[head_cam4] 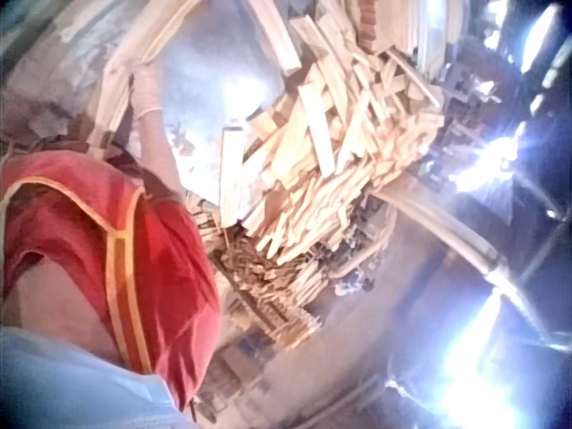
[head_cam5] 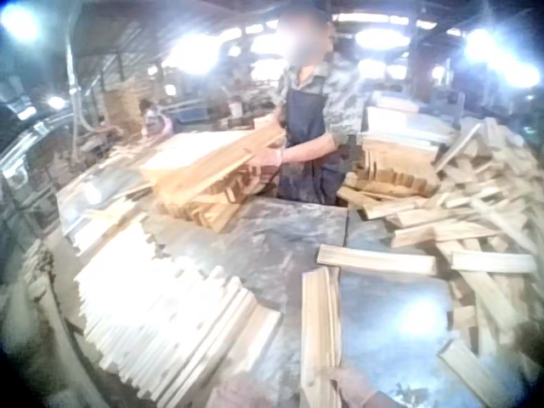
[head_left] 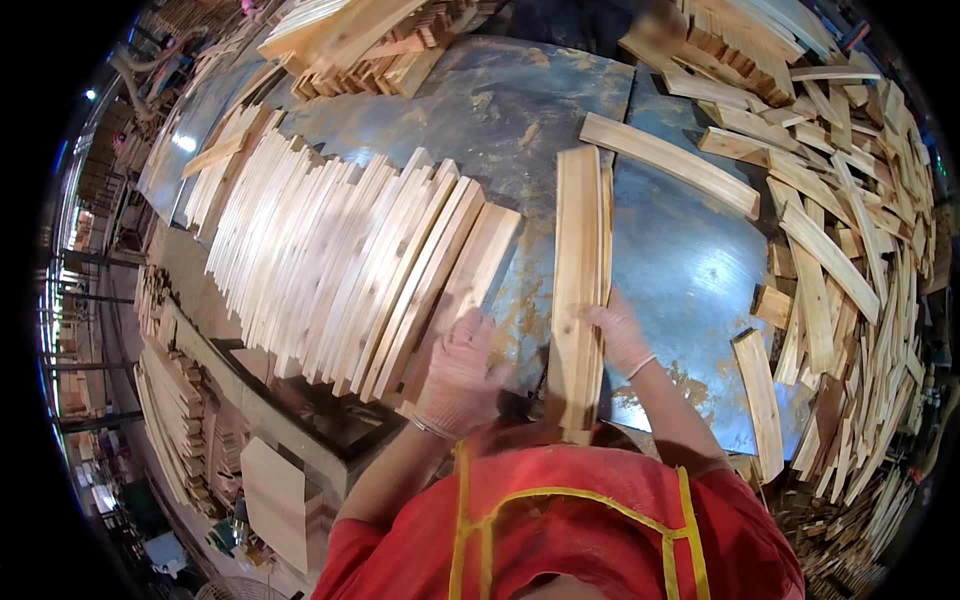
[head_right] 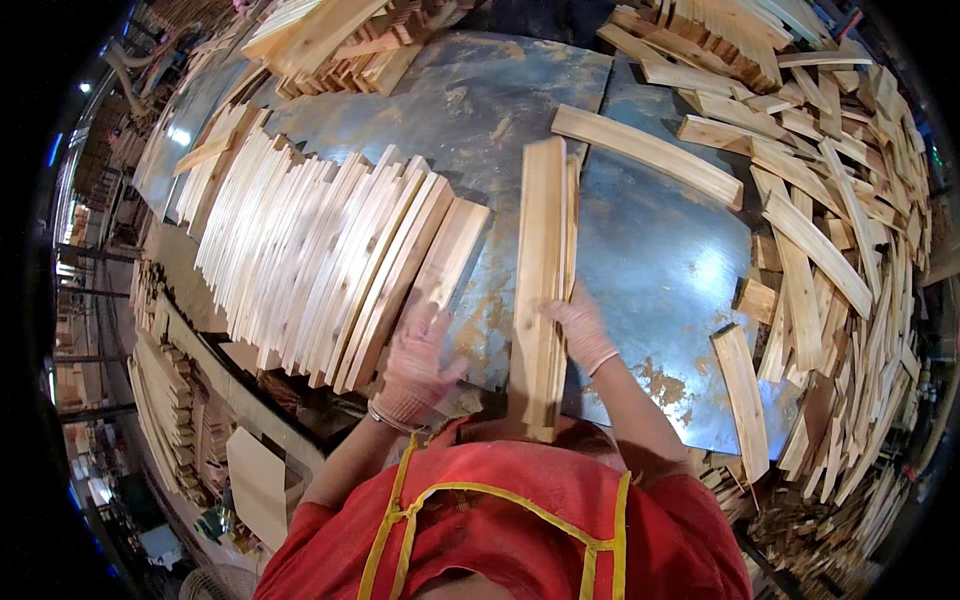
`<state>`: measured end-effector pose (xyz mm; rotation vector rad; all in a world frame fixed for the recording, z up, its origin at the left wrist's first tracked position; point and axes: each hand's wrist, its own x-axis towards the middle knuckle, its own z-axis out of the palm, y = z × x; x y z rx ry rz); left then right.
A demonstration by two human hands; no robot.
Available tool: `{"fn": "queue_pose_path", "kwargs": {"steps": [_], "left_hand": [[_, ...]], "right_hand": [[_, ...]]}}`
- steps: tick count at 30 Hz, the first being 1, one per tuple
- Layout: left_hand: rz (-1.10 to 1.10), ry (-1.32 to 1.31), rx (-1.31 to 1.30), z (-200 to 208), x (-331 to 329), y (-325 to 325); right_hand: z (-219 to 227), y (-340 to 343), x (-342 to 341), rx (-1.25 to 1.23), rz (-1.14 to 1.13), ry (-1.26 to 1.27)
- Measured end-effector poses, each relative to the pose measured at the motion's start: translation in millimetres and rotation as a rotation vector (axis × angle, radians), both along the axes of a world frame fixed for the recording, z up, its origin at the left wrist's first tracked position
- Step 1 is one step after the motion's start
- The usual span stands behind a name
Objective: The person sorts wooden planks on a metal table in a workshop. They pick up individual planks from a disorganized pile, inspect them, and place them into a neat stack.
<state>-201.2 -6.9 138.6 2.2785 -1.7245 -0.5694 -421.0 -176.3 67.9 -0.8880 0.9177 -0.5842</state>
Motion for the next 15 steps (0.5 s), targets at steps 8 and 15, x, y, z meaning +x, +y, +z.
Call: {"fn": "queue_pose_path", "kwargs": {"steps": [8,15], "left_hand": [[-0.332,-0.736,-0.628,74,69,-12],[0.119,-0.445,0.24,89,193,12]], "right_hand": [[107,-12,86,-0.849,0.619,0.513],[84,12,181,-1.482,0.155,0.563]]}}
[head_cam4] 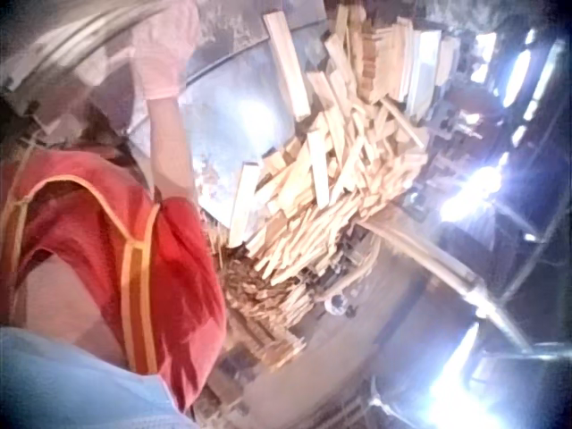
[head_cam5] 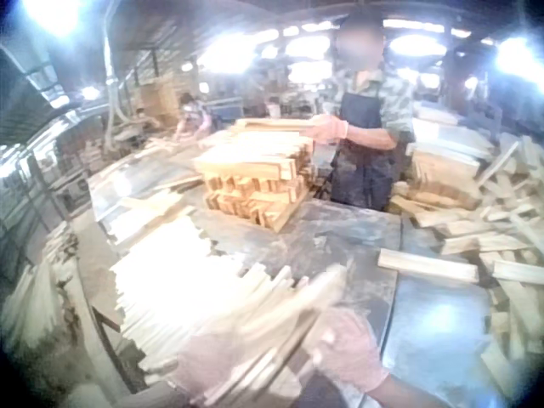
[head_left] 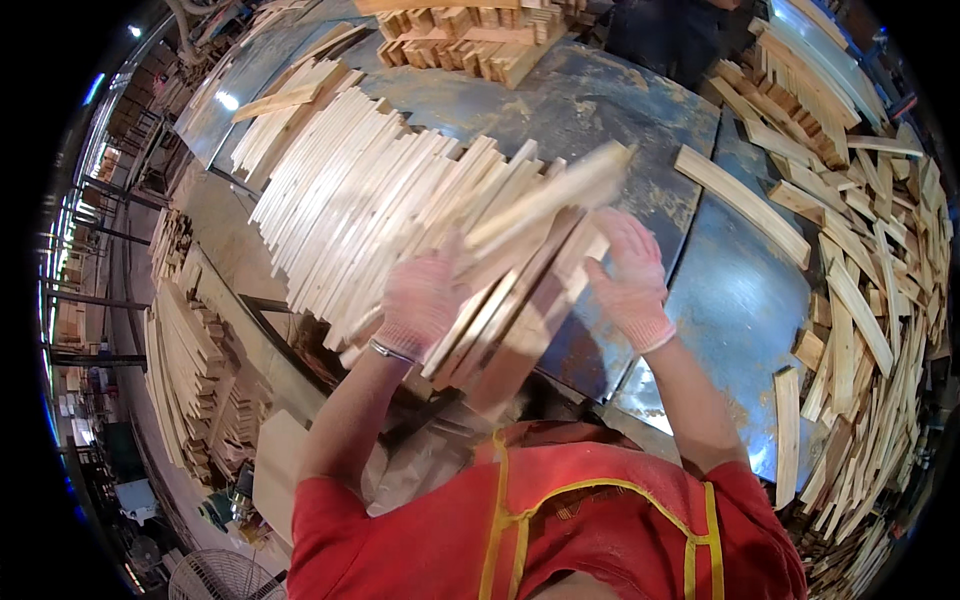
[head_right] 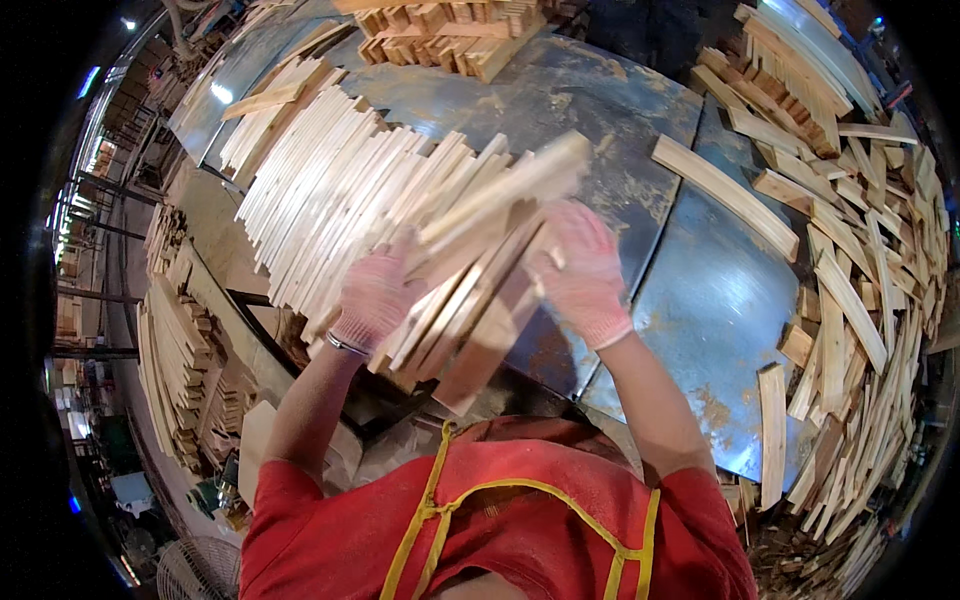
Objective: The person sorts wooden planks on a metal table in a workshop. They pick up individual planks from a disorganized pile, inspect them, and place them into a neat stack.
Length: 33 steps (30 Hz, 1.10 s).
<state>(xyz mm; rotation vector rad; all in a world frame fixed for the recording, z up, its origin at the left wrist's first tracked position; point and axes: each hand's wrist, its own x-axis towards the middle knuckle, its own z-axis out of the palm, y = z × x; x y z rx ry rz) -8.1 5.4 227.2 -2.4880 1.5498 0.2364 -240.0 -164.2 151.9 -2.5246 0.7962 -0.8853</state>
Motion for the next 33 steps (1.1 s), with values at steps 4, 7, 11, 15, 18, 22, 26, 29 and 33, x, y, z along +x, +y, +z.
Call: {"fn": "queue_pose_path", "kwargs": {"steps": [4,7,11,15,18,22,26,29,33], "left_hand": [[0.346,0.093,-0.175,-73,75,33],[0.406,0.201,-0.154,-92,94,36],[0.414,0.183,-0.077,-71,87,31],[0.216,-0.199,-0.119,-71,47,28],[-0.155,-0.127,-0.383,-129,-3,41],[-0.038,-0.076,-0.463,-108,-32,47],[0.074,-0.366,-0.468,-105,12,54],[-0.057,-0.438,-0.334,-99,1,68],[-0.092,-0.568,-0.33,-147,12,84]], "right_hand": [[-104,55,-4,0.472,-0.34,0.494],[-156,87,17,0.317,-0.382,0.59],[-163,80,60,1.141,-0.484,-0.453],[-159,63,81,1.435,-0.177,-0.721],[-157,75,76,1.397,-0.1,-0.582],[-113,27,-35,1.058,-0.047,-0.008],[-112,-20,-154,1.072,-0.188,-0.36],[-139,-43,-219,1.252,-0.287,-0.491],[-157,-66,-270,1.283,-0.218,-0.525]]}}
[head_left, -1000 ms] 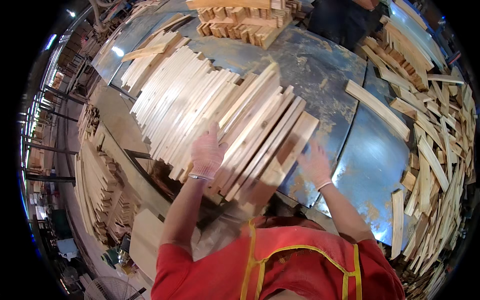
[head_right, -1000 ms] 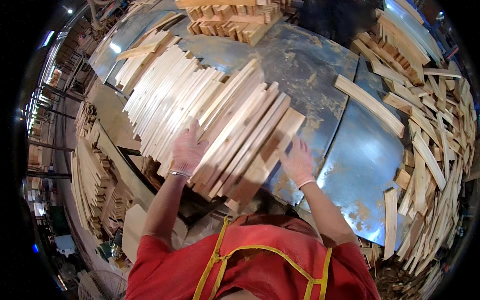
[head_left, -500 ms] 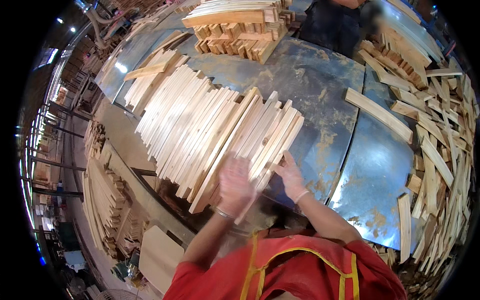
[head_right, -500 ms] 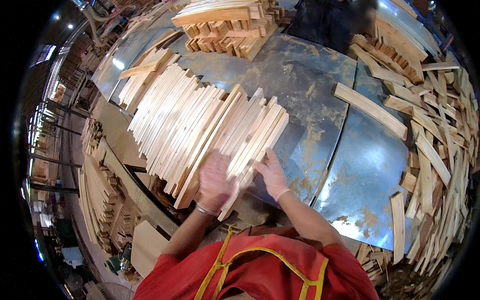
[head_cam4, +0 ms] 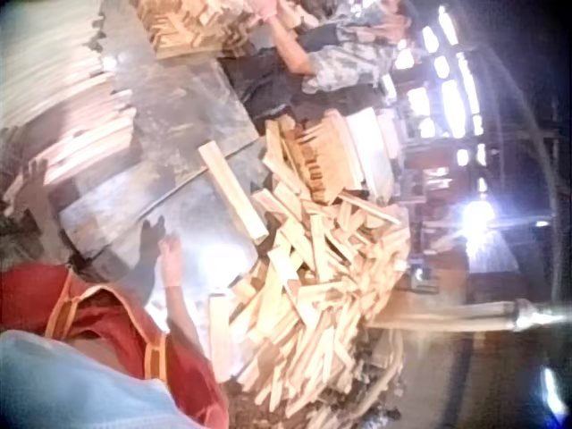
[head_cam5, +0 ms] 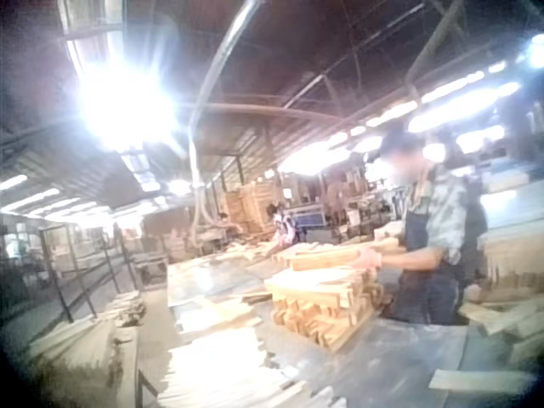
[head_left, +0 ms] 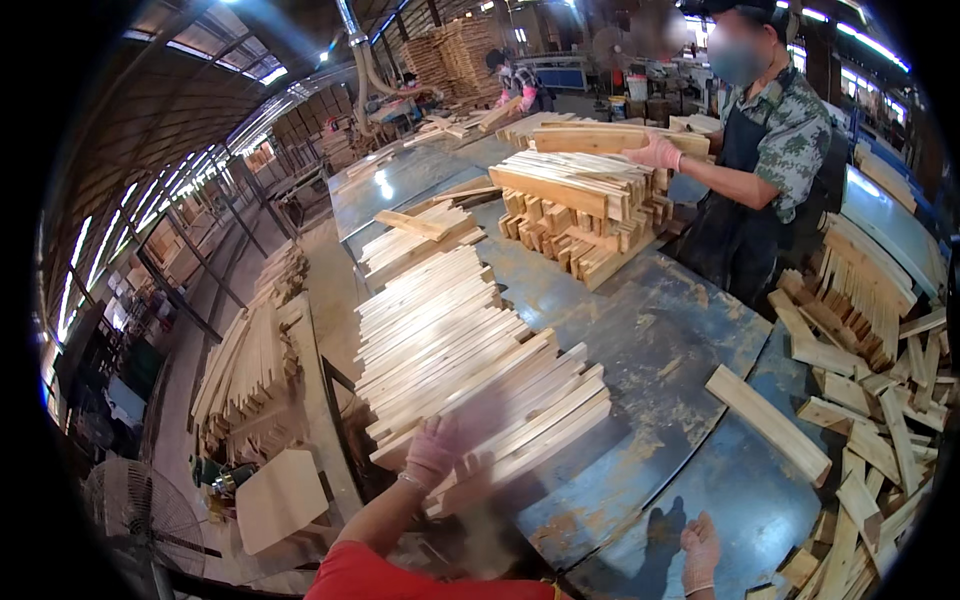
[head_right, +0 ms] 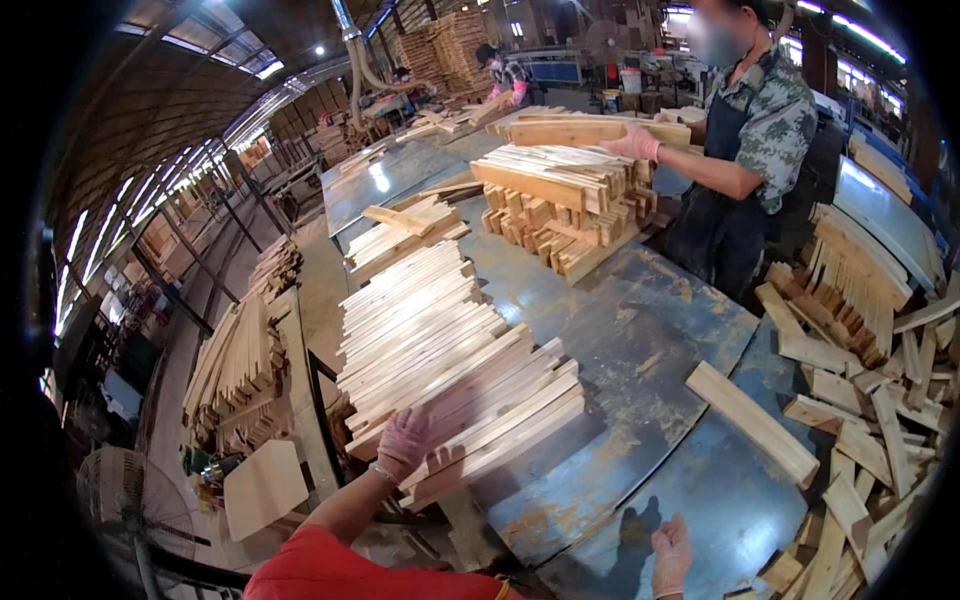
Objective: The person sorts wooden planks on a metal table in a workshop. They pick up individual planks from a disorganized pile, inspect them, and place them into a neat stack.
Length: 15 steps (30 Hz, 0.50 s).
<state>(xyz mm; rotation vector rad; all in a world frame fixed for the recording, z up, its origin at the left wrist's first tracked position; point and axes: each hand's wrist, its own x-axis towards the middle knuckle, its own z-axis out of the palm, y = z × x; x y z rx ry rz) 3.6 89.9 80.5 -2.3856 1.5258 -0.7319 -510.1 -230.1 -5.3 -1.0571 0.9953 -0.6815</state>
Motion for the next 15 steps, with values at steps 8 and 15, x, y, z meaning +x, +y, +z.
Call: {"fn": "queue_pose_path", "kwargs": {"steps": [8,15], "left_hand": [[0.222,0.045,0.099,28,-21,-40],[0.371,0.272,0.173,28,-3,-65]], "right_hand": [[44,2,-51,-0.265,0.291,0.397],[31,41,-53,-0.167,0.373,0.299]]}}
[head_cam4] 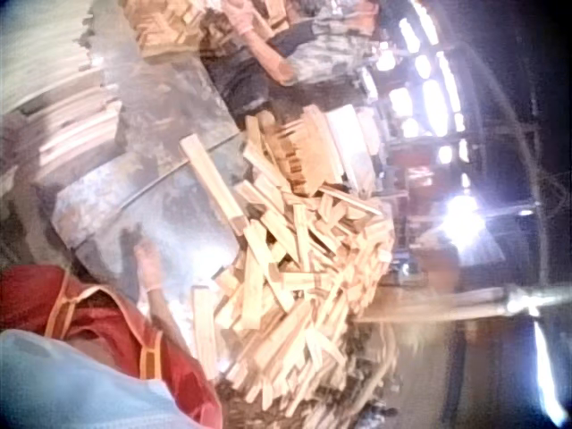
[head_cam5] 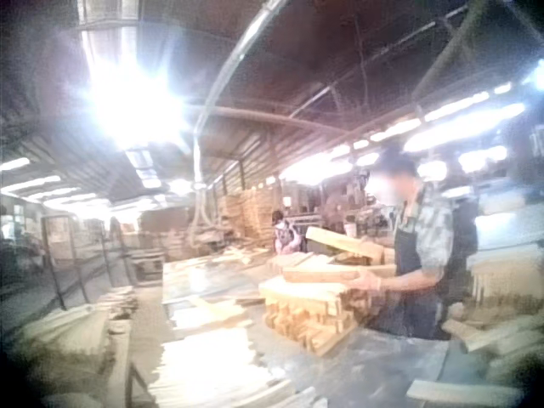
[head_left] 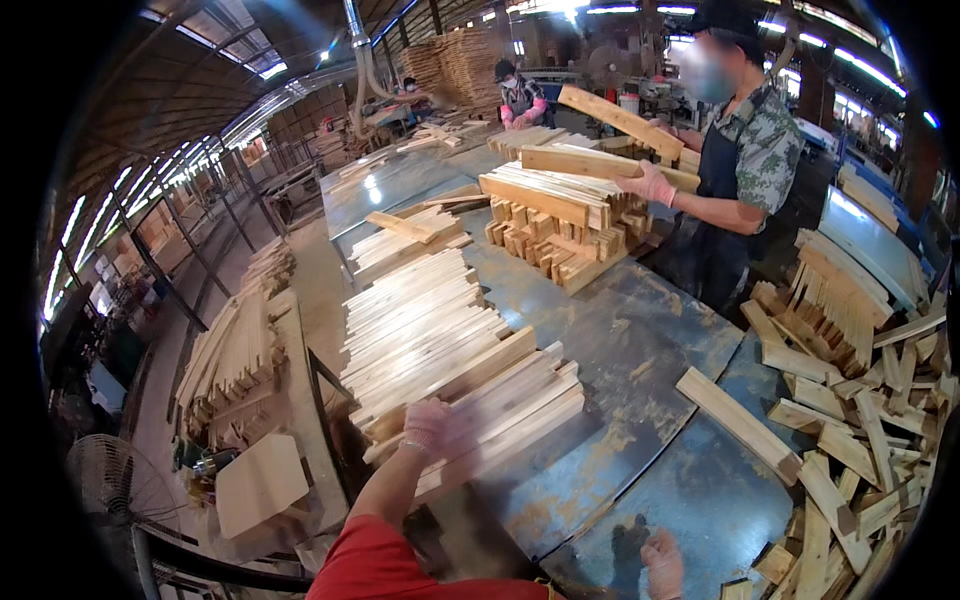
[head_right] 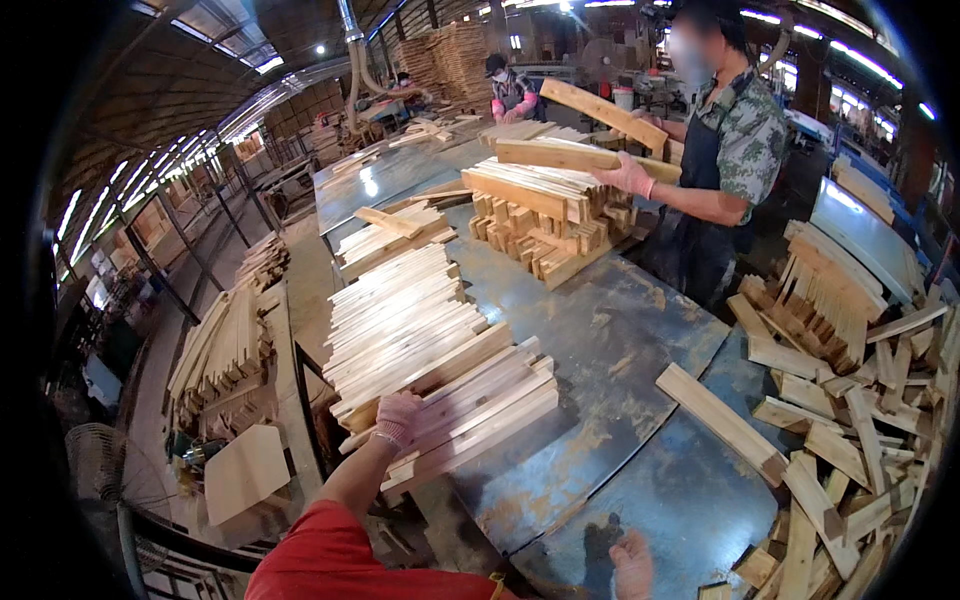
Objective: The person sorts wooden planks on a metal table in a workshop. They pick up individual planks from a disorganized pile, inspect them, and place them into a neat stack.
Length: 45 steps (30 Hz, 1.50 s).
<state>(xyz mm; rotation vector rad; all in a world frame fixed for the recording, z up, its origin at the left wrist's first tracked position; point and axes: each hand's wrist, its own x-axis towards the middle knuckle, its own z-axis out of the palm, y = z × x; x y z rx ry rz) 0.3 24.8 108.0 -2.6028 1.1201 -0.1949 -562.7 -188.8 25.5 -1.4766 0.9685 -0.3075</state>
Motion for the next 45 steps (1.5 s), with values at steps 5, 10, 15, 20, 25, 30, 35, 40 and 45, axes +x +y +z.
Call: {"fn": "queue_pose_path", "kwargs": {"steps": [5,10,15,20,25,30,35,40,45], "left_hand": [[0.011,0.563,-0.426,52,-86,-64],[0.037,1.948,-0.965,52,-212,-129],[0.015,2.043,-0.779,-1,-289,-168],[-0.272,2.087,-0.373,15,-333,-172],[-0.322,1.88,-0.244,-60,-379,-162],[-0.511,1.65,-0.063,-102,-437,-149],[-0.586,1.509,0.104,-106,-492,-153],[-0.553,1.583,0.223,-122,-525,-157],[-0.556,1.508,0.004,-116,-530,-127]], "right_hand": [[56,57,39,0.261,0.034,-0.001],[71,108,90,0.738,0.114,-0.209],[74,113,73,0.63,0.082,-0.104],[83,91,26,0.494,-0.019,-0.038],[91,42,-24,0.325,-0.085,0.024],[100,-28,-105,0.001,-0.128,0.155],[115,-99,-206,-0.424,-0.147,0.44],[123,-139,-303,-0.662,-0.178,0.783],[123,-140,-364,-0.693,-0.175,1.036]]}}
